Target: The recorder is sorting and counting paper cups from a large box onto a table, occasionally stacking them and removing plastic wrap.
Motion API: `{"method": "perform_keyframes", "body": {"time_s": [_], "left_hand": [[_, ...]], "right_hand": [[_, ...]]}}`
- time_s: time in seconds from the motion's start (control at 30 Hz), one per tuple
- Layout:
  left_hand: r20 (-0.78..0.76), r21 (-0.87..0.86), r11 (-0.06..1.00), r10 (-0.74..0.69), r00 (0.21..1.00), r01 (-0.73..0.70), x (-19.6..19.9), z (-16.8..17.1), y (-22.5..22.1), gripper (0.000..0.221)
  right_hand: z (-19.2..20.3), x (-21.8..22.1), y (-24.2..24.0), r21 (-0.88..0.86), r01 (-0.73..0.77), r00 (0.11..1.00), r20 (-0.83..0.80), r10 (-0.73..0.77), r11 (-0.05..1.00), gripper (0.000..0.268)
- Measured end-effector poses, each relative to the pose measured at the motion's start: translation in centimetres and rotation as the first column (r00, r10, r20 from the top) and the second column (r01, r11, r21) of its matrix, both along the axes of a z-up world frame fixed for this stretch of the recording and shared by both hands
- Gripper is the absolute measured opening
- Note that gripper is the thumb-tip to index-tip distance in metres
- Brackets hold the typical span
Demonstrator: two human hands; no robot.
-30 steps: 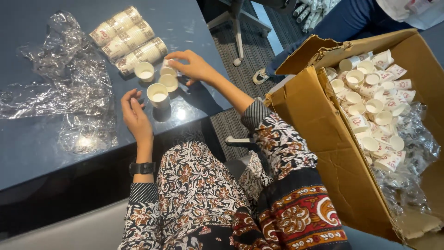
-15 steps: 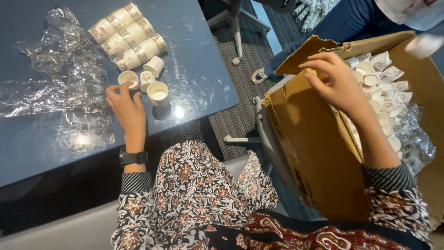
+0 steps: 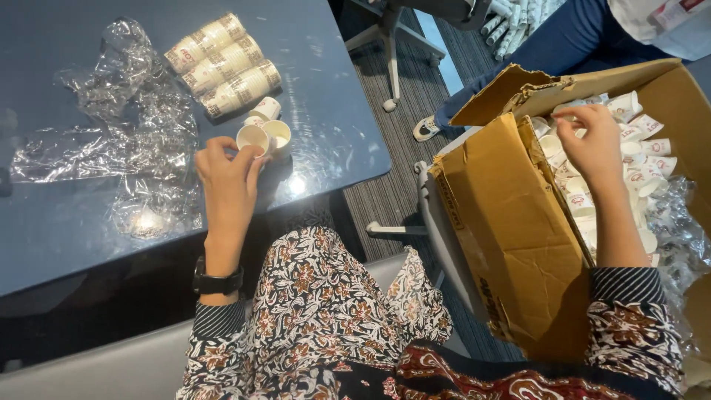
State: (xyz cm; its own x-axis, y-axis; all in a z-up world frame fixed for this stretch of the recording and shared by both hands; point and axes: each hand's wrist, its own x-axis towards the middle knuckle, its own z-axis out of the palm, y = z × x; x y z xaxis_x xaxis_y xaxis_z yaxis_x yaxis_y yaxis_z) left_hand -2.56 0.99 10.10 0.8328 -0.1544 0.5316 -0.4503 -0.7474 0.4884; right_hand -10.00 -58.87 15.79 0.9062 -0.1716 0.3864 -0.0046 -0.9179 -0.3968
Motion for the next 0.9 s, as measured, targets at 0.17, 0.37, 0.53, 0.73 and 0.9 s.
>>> {"method": "perform_keyframes", "body": {"time_s": [0.17, 0.37, 0.53, 0.73, 0.9], "left_hand": [[0.031, 0.013, 0.998, -0.061, 0.998, 0.06, 0.5, 0.8, 0.1, 0.014], [0.073, 0.073, 0.995, -0.073, 0.995, 0.068, 2.0, 1.3, -1.0, 0.013], [0.115, 0.189, 0.972, -0.161, 0.98, 0.138, 3.9, -0.6, -1.9, 0.024], [0.123, 0.172, 0.975, -0.163, 0.979, 0.141, 5.1, -1.9, -3.0, 0.026], [-0.055, 0.056, 0.973, -0.219, 0.974, 0.222, 5.3, -0.8, -2.6, 0.021]], "right_hand": [[2.3, 1.4, 5.5, -0.061, -0.036, 0.996, -0.08, 0.031, 0.997, 0.017], [4.3, 3.0, 14.6, -0.222, -0.195, 0.978, 0.033, 0.207, 0.955, 0.014], [3.1, 7.7, 23.9, -0.186, -0.401, 0.916, -0.112, 0.386, 0.897, 0.023], [-9.7, 13.9, 36.6, 0.443, -0.638, 0.711, 0.024, 0.703, 0.63, 0.108], [-15.1, 13.0, 43.6, 0.83, -0.342, 0.917, 0.191, 0.351, 0.44, 0.077]]}}
